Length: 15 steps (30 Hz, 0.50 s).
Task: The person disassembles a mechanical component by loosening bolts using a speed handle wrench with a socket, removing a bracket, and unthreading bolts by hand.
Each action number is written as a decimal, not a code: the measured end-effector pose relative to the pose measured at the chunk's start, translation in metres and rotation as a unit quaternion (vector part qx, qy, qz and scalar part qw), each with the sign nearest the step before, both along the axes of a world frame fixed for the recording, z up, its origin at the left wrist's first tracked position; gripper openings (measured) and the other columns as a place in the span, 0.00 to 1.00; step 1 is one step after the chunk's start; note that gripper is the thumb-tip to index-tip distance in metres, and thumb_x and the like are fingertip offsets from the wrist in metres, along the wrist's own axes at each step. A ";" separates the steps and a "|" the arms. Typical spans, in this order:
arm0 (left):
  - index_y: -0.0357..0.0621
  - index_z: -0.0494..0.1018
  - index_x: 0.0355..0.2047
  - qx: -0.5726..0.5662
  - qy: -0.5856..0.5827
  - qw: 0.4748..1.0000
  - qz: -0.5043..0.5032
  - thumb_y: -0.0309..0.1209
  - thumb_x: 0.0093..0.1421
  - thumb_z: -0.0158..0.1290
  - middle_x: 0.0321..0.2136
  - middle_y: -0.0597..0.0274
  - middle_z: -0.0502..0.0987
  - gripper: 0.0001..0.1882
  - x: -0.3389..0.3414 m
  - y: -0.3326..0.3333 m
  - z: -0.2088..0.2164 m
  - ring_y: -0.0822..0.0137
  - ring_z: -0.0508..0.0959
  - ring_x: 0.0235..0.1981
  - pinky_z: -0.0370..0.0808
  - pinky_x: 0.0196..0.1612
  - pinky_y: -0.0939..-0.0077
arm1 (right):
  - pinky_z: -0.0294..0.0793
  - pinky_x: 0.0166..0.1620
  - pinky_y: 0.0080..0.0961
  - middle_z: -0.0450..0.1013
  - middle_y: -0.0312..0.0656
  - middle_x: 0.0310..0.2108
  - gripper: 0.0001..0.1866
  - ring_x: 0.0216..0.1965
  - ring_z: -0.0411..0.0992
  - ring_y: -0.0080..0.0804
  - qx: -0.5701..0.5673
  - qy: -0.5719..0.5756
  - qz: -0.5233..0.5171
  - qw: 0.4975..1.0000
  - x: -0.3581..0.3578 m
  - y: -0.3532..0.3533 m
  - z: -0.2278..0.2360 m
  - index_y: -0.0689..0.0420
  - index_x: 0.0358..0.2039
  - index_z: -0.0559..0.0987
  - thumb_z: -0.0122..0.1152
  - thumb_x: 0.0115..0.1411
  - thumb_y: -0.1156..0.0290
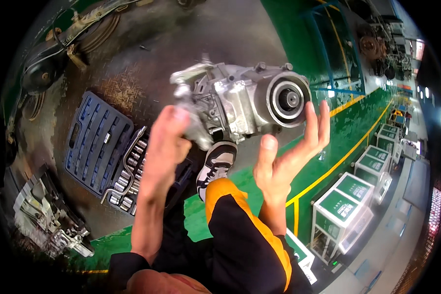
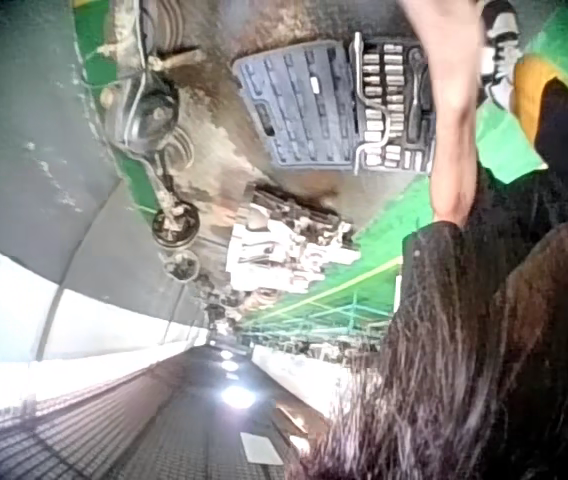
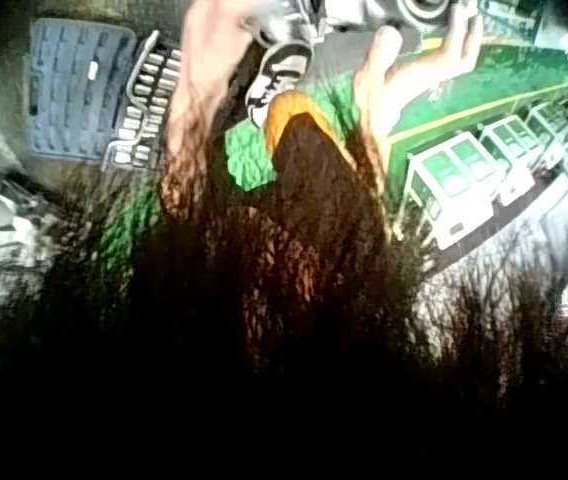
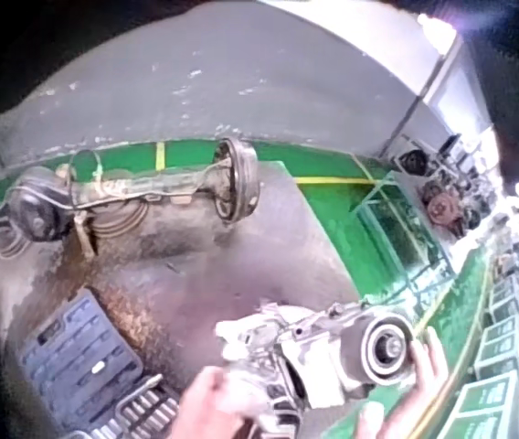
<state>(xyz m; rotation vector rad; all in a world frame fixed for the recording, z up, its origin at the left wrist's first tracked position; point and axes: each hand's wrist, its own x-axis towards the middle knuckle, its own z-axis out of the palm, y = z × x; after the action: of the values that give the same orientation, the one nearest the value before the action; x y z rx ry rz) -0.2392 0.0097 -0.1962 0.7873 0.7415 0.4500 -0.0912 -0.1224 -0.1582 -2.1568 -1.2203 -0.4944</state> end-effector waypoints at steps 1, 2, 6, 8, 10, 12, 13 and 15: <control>0.39 0.68 0.44 -0.041 0.034 0.998 -0.031 0.51 0.63 0.54 0.27 0.70 0.71 0.26 -0.011 0.017 -0.010 0.83 0.64 0.19 0.59 0.21 0.84 | 0.50 0.66 0.47 0.53 0.62 0.67 0.38 0.67 0.53 0.56 0.027 0.006 0.012 1.000 0.001 0.003 -0.002 0.67 0.65 0.59 0.55 0.63 0.54; 0.42 0.67 0.43 -0.028 0.055 0.998 -0.009 0.52 0.62 0.52 0.24 0.73 0.66 0.24 -0.018 0.021 -0.009 0.85 0.54 0.15 0.47 0.17 0.84 | 0.51 0.66 0.46 0.53 0.62 0.66 0.39 0.67 0.53 0.56 0.054 0.013 0.025 0.998 0.001 0.006 -0.004 0.68 0.66 0.58 0.55 0.63 0.54; 0.45 0.68 0.45 -0.011 0.085 0.995 0.055 0.51 0.63 0.51 0.22 0.75 0.64 0.23 -0.052 0.038 -0.046 0.84 0.52 0.12 0.43 0.16 0.82 | 0.49 0.70 0.47 0.53 0.58 0.67 0.36 0.69 0.53 0.50 0.029 0.010 0.026 0.999 0.002 0.005 -0.005 0.70 0.66 0.53 0.48 0.69 0.56; 0.46 0.69 0.43 -0.052 0.073 0.994 0.060 0.52 0.65 0.49 0.18 0.74 0.63 0.22 -0.068 0.045 -0.064 0.83 0.51 0.11 0.44 0.16 0.82 | 0.49 0.70 0.46 0.53 0.59 0.67 0.36 0.69 0.53 0.51 0.068 0.020 0.056 0.996 0.008 0.007 -0.007 0.70 0.66 0.52 0.48 0.69 0.57; 0.46 0.70 0.40 -0.149 -0.066 0.986 0.040 0.54 0.66 0.46 0.15 0.74 0.62 0.22 -0.082 0.054 -0.086 0.81 0.51 0.09 0.46 0.15 0.81 | 0.50 0.70 0.45 0.52 0.59 0.68 0.37 0.69 0.54 0.50 0.090 0.053 0.054 0.993 0.009 0.010 -0.010 0.67 0.67 0.51 0.48 0.68 0.56; 0.47 0.71 0.36 -0.178 -0.071 0.980 0.050 0.55 0.67 0.45 0.13 0.73 0.63 0.23 -0.088 0.059 -0.095 0.80 0.52 0.08 0.49 0.14 0.81 | 0.50 0.70 0.45 0.53 0.59 0.68 0.38 0.69 0.54 0.50 0.111 0.067 0.070 0.989 0.010 0.015 -0.010 0.66 0.68 0.51 0.49 0.68 0.55; 0.47 0.71 0.37 -0.182 -0.073 0.980 0.043 0.54 0.68 0.44 0.13 0.73 0.63 0.22 -0.096 0.065 -0.107 0.81 0.52 0.08 0.49 0.14 0.81 | 0.50 0.70 0.45 0.55 0.59 0.67 0.40 0.69 0.55 0.49 0.127 0.082 0.065 0.986 0.010 0.018 -0.010 0.66 0.68 0.51 0.50 0.67 0.51; 0.48 0.71 0.40 -0.172 -0.039 0.984 0.022 0.49 0.69 0.46 0.15 0.73 0.64 0.18 -0.114 0.083 -0.133 0.82 0.54 0.09 0.48 0.14 0.83 | 0.52 0.70 0.45 0.56 0.59 0.66 0.42 0.68 0.56 0.49 0.147 0.094 0.054 0.983 0.008 0.027 -0.007 0.66 0.67 0.53 0.51 0.66 0.46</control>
<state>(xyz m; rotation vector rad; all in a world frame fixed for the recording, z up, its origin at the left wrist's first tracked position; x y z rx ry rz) -0.3535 0.0930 -0.3291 0.4292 0.7391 0.3765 -0.0828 -0.0952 -0.1652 -1.8332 -1.0785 -0.3873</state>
